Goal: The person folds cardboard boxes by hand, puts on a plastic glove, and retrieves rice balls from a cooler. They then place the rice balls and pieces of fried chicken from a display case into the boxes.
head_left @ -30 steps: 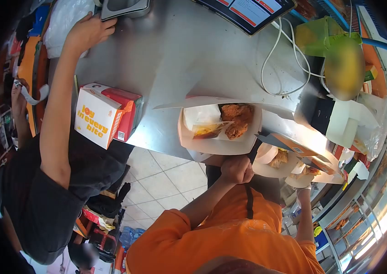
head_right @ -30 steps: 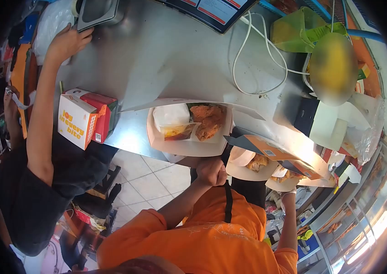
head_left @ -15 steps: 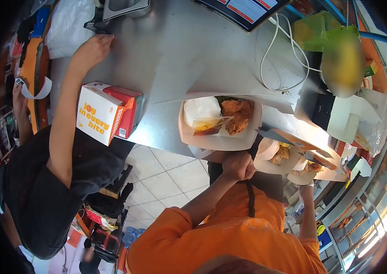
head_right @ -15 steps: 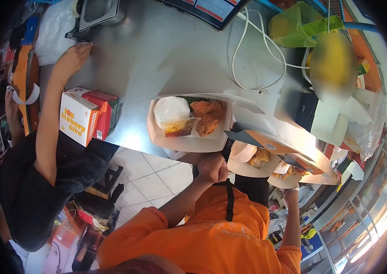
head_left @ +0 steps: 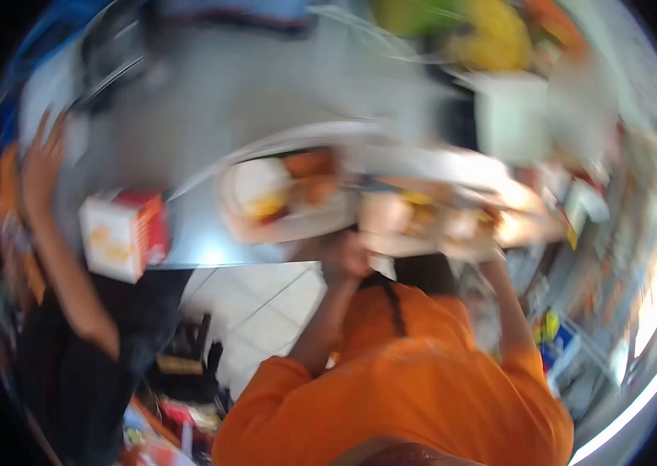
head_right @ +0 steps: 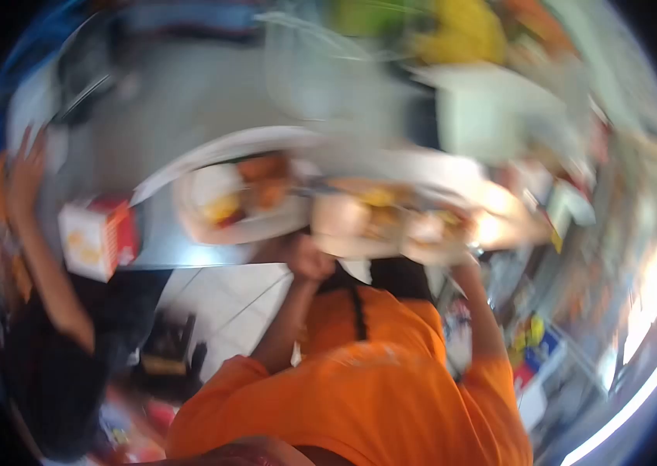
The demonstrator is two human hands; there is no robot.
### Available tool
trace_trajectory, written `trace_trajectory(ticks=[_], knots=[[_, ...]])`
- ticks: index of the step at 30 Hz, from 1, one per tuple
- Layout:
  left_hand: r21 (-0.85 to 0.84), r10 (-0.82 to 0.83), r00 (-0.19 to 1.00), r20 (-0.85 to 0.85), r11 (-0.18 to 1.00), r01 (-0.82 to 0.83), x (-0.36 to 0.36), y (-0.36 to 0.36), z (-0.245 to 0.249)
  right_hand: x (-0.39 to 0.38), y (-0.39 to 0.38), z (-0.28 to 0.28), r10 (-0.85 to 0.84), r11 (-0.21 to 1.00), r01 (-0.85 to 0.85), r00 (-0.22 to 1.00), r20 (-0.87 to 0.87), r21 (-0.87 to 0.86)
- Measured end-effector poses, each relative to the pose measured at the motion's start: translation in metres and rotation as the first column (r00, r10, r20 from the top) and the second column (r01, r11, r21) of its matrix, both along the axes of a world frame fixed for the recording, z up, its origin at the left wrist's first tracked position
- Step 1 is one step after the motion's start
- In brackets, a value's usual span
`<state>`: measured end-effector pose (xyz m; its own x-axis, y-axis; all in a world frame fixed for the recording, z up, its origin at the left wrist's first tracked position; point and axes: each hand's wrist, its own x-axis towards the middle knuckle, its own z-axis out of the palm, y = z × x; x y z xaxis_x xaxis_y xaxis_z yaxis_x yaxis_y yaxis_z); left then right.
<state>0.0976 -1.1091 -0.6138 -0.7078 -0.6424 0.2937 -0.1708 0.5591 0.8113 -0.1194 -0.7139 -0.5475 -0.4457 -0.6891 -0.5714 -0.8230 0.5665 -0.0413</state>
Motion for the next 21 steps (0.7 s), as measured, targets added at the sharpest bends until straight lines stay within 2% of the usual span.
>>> trace_trajectory(ticks=[1,3,4,5,6,7,9,10,11,13,15,17,19,20,21], knots=[[0.002,-0.003,1.0,-0.023,1.0,0.003,-0.003,0.0,-0.006,0.004,0.003,-0.011,-0.115,0.993,0.115,0.993,0.019,0.008],[0.1,0.009,0.994,-0.106,0.995,0.002,-0.017,-0.011,0.016,0.01,0.017,-0.026,-0.372,0.928,0.372,0.928,0.023,0.014],[0.176,0.005,0.99,-0.138,0.984,0.019,-0.017,-0.019,0.024,0.011,-0.042,0.024,-0.584,0.811,0.584,0.803,0.116,0.038],[0.263,-0.004,0.975,-0.22,0.963,0.063,-0.016,-0.021,0.034,0.012,-0.044,0.02,-0.779,0.627,0.766,0.611,0.143,0.142],[0.326,-0.037,0.977,-0.21,0.939,0.106,-0.007,-0.029,0.03,0.012,-0.084,0.062,-0.777,0.625,0.768,0.596,0.202,0.141],[0.395,-0.038,0.957,-0.289,0.905,0.155,-0.007,-0.034,0.039,0.023,-0.076,0.057,-0.789,0.602,0.793,0.571,0.226,0.098],[0.294,-0.126,0.914,-0.386,0.922,0.252,-0.002,-0.041,0.053,0.027,-0.059,0.045,-0.776,0.537,0.841,0.524,0.351,-0.068],[0.268,-0.218,0.912,-0.346,0.909,0.319,0.003,-0.042,0.068,0.031,-0.064,0.068,-0.766,0.61,0.791,0.602,0.224,-0.038],[0.209,-0.298,0.901,-0.316,0.904,0.373,0.004,-0.039,0.084,0.036,-0.051,0.069,-0.775,0.589,0.805,0.587,0.234,-0.068],[0.143,-0.454,0.843,-0.288,0.85,0.507,-0.006,-0.025,0.117,0.057,-0.014,0.071,-0.9,0.317,0.945,0.325,0.291,-0.078],[0.05,-0.594,0.746,-0.301,0.772,0.634,-0.027,0.005,0.142,0.073,0.029,0.06,-0.946,0.243,0.968,0.251,0.206,-0.066],[0.011,-0.722,0.589,-0.364,0.629,0.778,-0.063,0.051,0.17,0.096,0.093,0.02,-0.942,0.252,0.958,0.276,0.191,-0.14],[-0.005,-0.833,0.484,-0.269,0.503,0.864,-0.1,0.106,0.193,0.126,0.182,-0.074,-0.888,0.44,0.891,0.45,0.098,-0.11],[0.01,-0.897,0.412,-0.162,0.416,0.909,-0.12,0.13,0.196,0.134,0.206,-0.087,-0.901,0.428,0.903,0.423,0.094,0.041],[-0.056,-0.929,0.358,-0.098,0.364,0.93,-0.144,0.157,0.203,0.14,0.228,-0.096,-0.911,0.413,0.89,0.404,0.085,0.193]])
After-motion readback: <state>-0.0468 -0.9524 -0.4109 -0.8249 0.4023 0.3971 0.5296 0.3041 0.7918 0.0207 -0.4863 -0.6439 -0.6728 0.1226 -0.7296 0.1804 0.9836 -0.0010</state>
